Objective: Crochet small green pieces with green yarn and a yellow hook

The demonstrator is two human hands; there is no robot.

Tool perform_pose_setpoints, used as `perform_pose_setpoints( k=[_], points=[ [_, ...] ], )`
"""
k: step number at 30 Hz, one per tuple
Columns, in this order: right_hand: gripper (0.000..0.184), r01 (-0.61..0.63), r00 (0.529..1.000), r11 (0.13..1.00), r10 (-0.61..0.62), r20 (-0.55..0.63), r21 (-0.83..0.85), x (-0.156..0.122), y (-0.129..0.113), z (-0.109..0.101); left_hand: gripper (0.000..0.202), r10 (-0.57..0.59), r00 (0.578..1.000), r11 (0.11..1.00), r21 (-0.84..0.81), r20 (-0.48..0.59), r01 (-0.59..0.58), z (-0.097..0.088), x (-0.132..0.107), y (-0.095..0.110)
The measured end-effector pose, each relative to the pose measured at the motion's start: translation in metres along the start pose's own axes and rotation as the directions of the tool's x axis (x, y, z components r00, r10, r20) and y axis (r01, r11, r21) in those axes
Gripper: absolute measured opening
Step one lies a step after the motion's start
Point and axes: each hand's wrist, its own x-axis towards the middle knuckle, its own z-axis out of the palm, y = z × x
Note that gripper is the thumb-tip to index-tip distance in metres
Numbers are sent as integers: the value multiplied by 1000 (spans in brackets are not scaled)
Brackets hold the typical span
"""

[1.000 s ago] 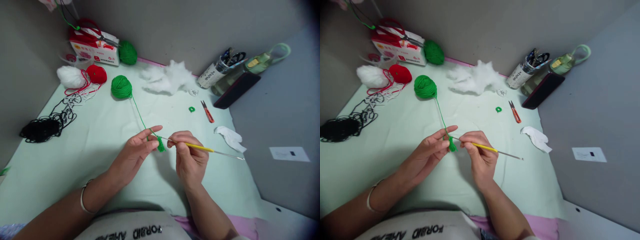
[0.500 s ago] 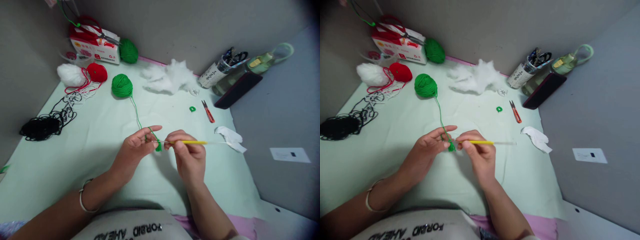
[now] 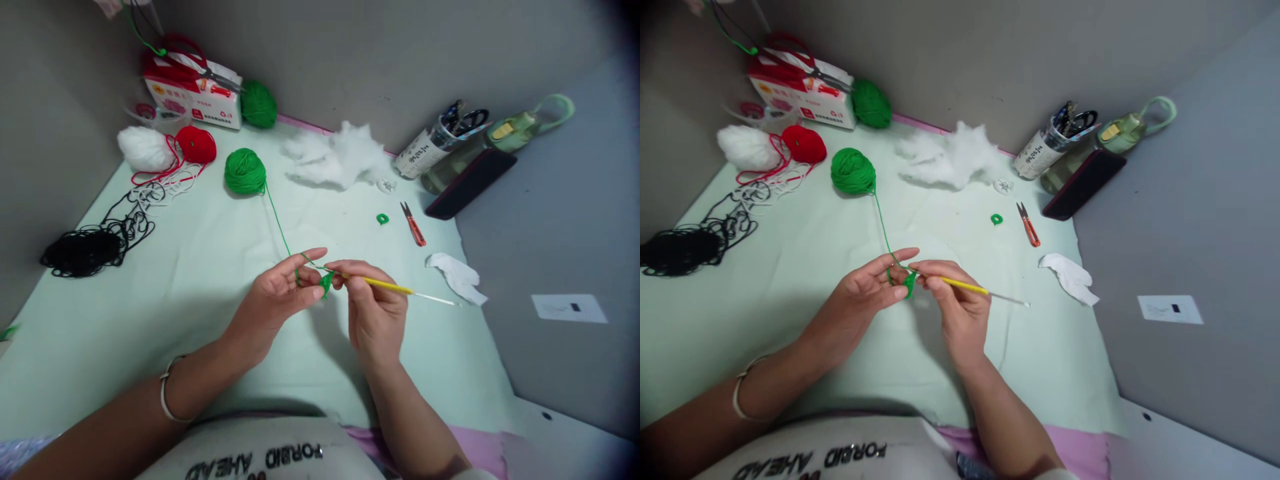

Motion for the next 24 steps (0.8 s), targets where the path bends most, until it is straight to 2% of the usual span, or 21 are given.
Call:
perform_pose_setpoints(
  k=[5, 11, 19, 22, 24],
  points=[
    [13, -189, 982, 960, 183, 47, 207, 6, 2, -4, 41, 7, 1000, 999, 52, -20, -6, -4, 1, 2],
    [20, -300, 954, 917, 287, 90, 262, 8, -5, -8, 34, -11, 1000, 998, 58, 21, 10, -4, 2, 4],
    [19, -185, 982, 972, 177, 66, 144, 5, -5, -9, 33, 16, 1000, 997, 73, 5, -17, -5, 0, 4],
    [18, -92, 995, 993, 88, 56, 71, 2, -6, -7, 33, 40, 999, 993, 109, -13, -38, -5, 0, 4],
    [20, 27, 998, 999, -25, 50, -42, 0, -7, -7, 33, 59, 998, 991, 123, -27, -55, -4, 0, 3]
  ],
)
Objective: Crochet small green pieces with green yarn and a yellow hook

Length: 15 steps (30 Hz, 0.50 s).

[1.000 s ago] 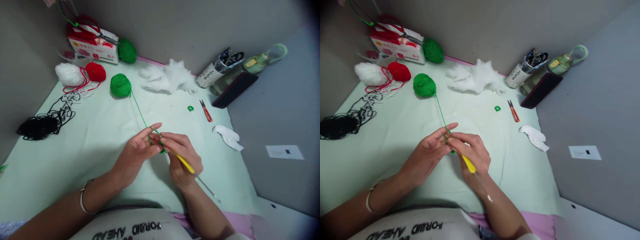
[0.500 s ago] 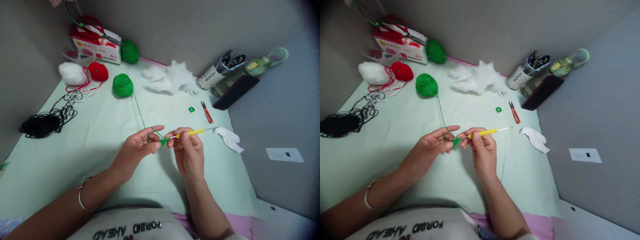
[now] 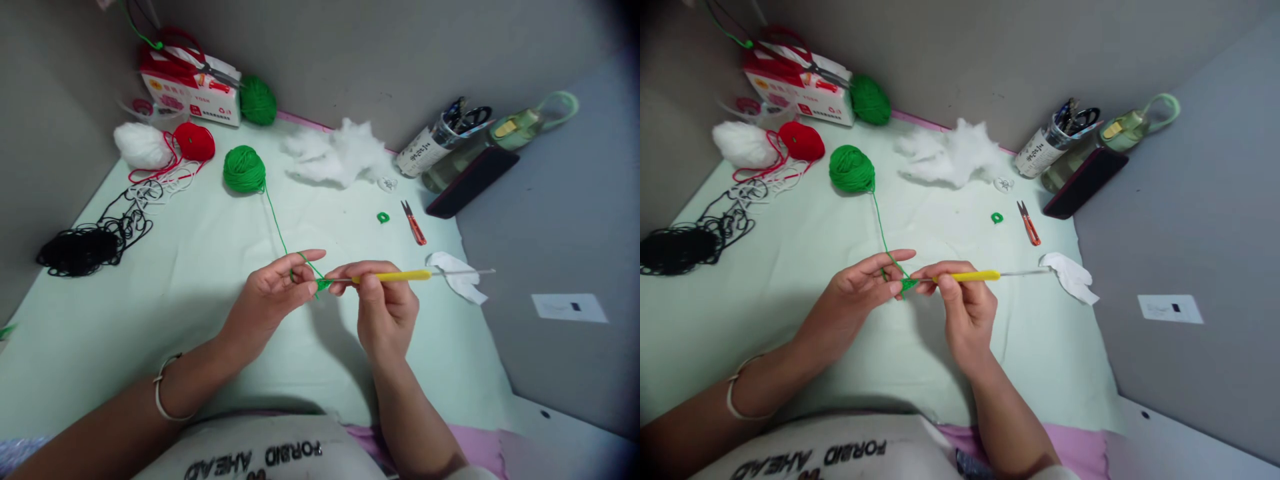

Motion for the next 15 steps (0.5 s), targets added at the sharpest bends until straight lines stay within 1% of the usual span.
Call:
perform_pose_setpoints(
  k=[1, 2, 3, 4, 5, 6, 8, 9, 11, 13, 14, 15],
  points=[
    [21, 86, 996, 993, -85, 13, -82, -2, 0, 0, 33, 7, 1000, 1000, -4, -6, -7, 1, 0, 0],
    [22, 181, 983, 967, -174, 54, -182, -3, 1, 0, 35, 9, 1000, 1000, -20, -9, -9, 1, 0, 0],
    [23, 269, 963, 921, -247, 109, -281, -5, 3, -1, 39, -1, 1000, 999, -51, -10, 1, 2, 0, 1],
    [25, 339, 940, 868, -296, 169, -362, -7, 4, -1, 43, -25, 1000, 995, -94, -4, 24, 3, 0, 1],
    [28, 386, 921, 821, -319, 222, -420, -8, 6, -2, 46, -60, 998, 988, -143, 9, 61, 3, 0, 2],
    [31, 407, 912, 790, -323, 253, -458, -8, 7, -3, 48, -102, 994, 975, -194, 31, 106, 3, 0, 3],
    [37, 405, 913, 777, -313, 262, -482, -8, 8, -5, 46, -176, 980, 943, -269, 89, 193, 3, 1, 5],
    [36, 399, 916, 786, -317, 247, -472, -7, 7, -5, 43, -196, 975, 932, -290, 107, 219, 2, 2, 6],
    [30, 347, 938, 842, -307, 163, -412, -4, 5, -5, 38, -200, 974, 926, -305, 103, 222, 1, 4, 7],
    [23, 240, 970, 939, -238, 41, -248, -1, 3, -4, 36, -168, 983, 941, -287, 70, 181, 0, 5, 7],
    [21, 179, 984, 973, -181, 3, -146, 1, 3, -2, 36, -145, 988, 951, -267, 54, 154, 0, 5, 6],
    [20, 127, 992, 990, -127, -5, -66, 2, 3, -1, 37, -122, 991, 962, -241, 47, 130, 0, 5, 5]
  ],
)
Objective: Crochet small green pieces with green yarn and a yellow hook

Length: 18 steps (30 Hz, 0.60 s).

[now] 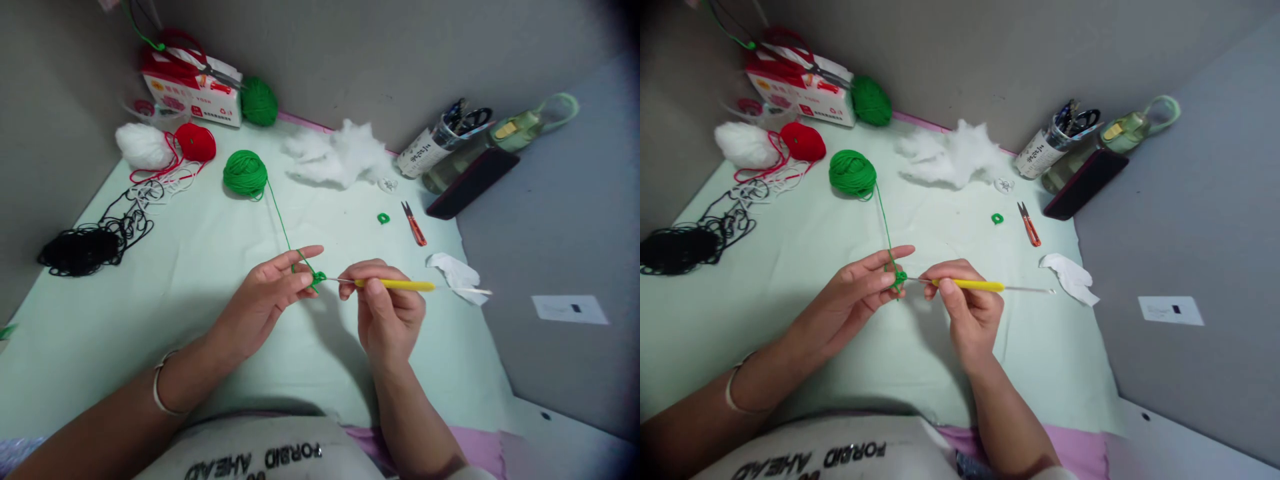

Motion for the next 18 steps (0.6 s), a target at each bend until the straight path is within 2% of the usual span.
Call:
perform_pose_setpoints(
  k=[2, 7, 10, 13, 15, 18],
  points=[
    [18, -51, 998, 998, 49, 36, 42, 2, 0, 3, 38, 35, 999, 997, 67, 13, -36, 0, -1, -3],
    [21, -8, 999, 999, 9, 34, -31, 0, -3, 8, 33, 79, 997, 983, 163, 17, -81, 1, -3, -8],
    [27, 114, 991, 969, -94, 98, -218, -7, -4, 7, 36, 96, 995, 989, 119, -27, -92, 3, -2, -8],
    [38, 276, 960, 859, -223, 169, -431, -13, -3, 6, 38, 54, 998, 998, 13, -27, -54, 5, -2, -8],
    [38, 276, 961, 867, -236, 147, -415, -12, -2, 5, 35, -5, 1000, 999, -46, -10, 4, 4, -1, -7],
    [26, 134, 991, 962, -136, 8, -236, -6, -2, 3, 27, -40, 999, 996, -83, -24, 38, 3, 0, -4]
  ],
)
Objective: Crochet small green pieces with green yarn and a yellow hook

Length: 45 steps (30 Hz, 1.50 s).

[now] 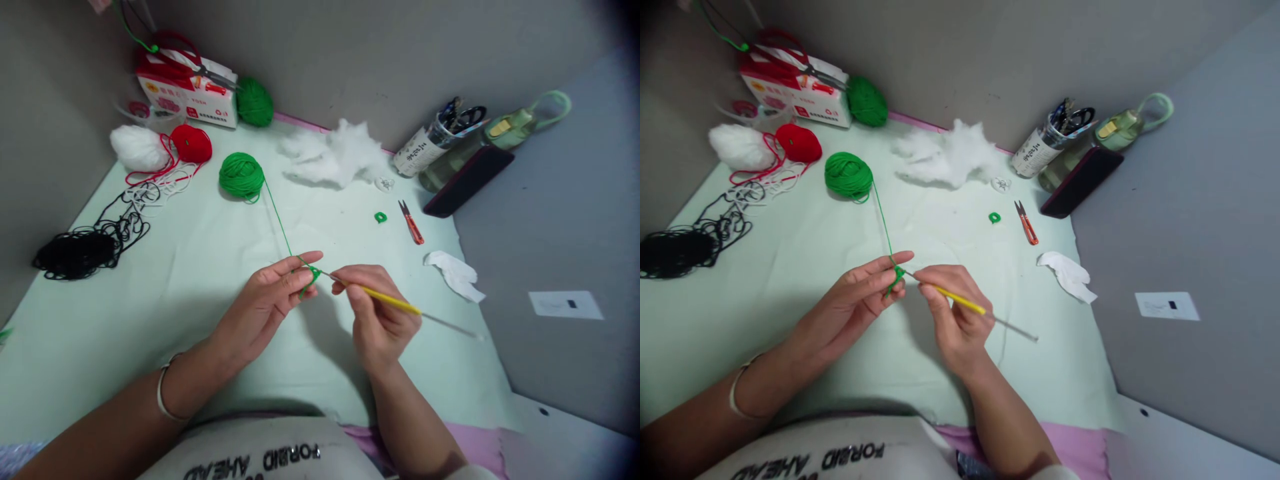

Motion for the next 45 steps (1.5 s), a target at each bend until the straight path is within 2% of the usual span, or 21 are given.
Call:
perform_pose_setpoints(
  k=[2, 5, 7, 8, 10, 12, 14, 16, 18, 21, 24, 26, 27, 29, 31, 33, 34, 36, 39, 42, 45],
  points=[
    [19, -125, 990, 980, 133, -45, 153, 5, 1, -2, 24, 9, 1000, 1000, 16, -10, -9, 0, 0, 2],
    [14, -297, 947, 893, 320, -13, 339, 10, 3, -4, 23, 41, 999, 997, 67, -28, -40, -1, 0, 3],
    [16, -382, 918, 845, 394, 49, 374, 10, 4, -5, 26, 91, 995, 988, 132, -49, -84, -1, -1, 1],
    [18, -393, 916, 849, 393, 74, 353, 9, 4, -4, 29, 130, 990, 978, 173, -58, -119, -1, -1, 0],
    [17, -320, 947, 925, 310, 83, 206, 4, 3, -2, 39, 216, 974, 951, 242, -67, -195, -1, -3, -4],
    [20, -110, 990, 992, 115, 85, -61, -3, 2, 1, 49, 249, 967, 944, 237, -60, -228, 0, -4, -7],
    [34, 119, 988, 955, -86, 129, -273, -10, 2, 3, 51, 164, 986, 976, 147, -24, -159, 2, -5, -10],
    [40, 198, 978, 934, -171, 116, -297, -12, 2, 4, 43, 31, 999, 999, 36, 41, -33, 3, -5, -9],
    [32, 120, 993, 976, -119, 16, -184, -8, 3, 3, 33, -45, 996, 998, -31, 82, 48, 2, -3, -6],
    [19, -114, 989, 988, 122, -85, 101, 5, 5, -1, 26, -30, 998, 999, -33, 46, 32, -1, 1, 2],
    [19, -329, 938, 884, 347, 4, 333, 12, 7, -4, 28, 23, 1000, 999, 41, 5, -23, -4, 1, 5],
    [20, -367, 929, 862, 360, 88, 349, 11, 6, -3, 37, 106, 994, 985, 137, -34, -100, -3, 0, 3],
    [19, -333, 943, 895, 316, 104, 296, 9, 4, -1, 41, 157, 986, 971, 190, -56, -144, -2, -1, 1],
    [18, -158, 983, 984, 149, 106, 81, 2, 1, 2, 51, 229, 971, 944, 261, -73, -203, 2, -3, -3],
    [30, 50, 995, 991, -38, 94, -123, -3, -2, 4, 56, 213, 976, 948, 252, -53, -193, 4, -4, -6],
    [36, 108, 994, 982, -101, 51, -152, -5, -2, 5, 56, 150, 989, 967, 211, -14, -144, 5, -4, -7],
    [35, 70, 998, 993, -69, 15, -99, -4, -1, 4, 54, 125, 992, 973, 195, 0, -123, 5, -4, -7],
    [26, -76, 996, 994, 79, -37, 74, -1, 2, 2, 48, 100, 995, 980, 173, 16, -101, 3, -3, -5],
    [14, -280, 956, 907, 293, 5, 315, 7, 6, -1, 43, 85, 996, 985, 150, 25, -88, 0, -2, -2],
    [15, -388, 916, 826, 395, 71, 409, 11, 7, -4, 40, 74, 997, 987, 142, 24, -77, -1, -3, 0],
    [19, -442, 891, 794, 442, 102, 417, 13, 6, -5, 39, 79, 997, 985, 150, 21, -82, 0, -3, 0]
  ],
)
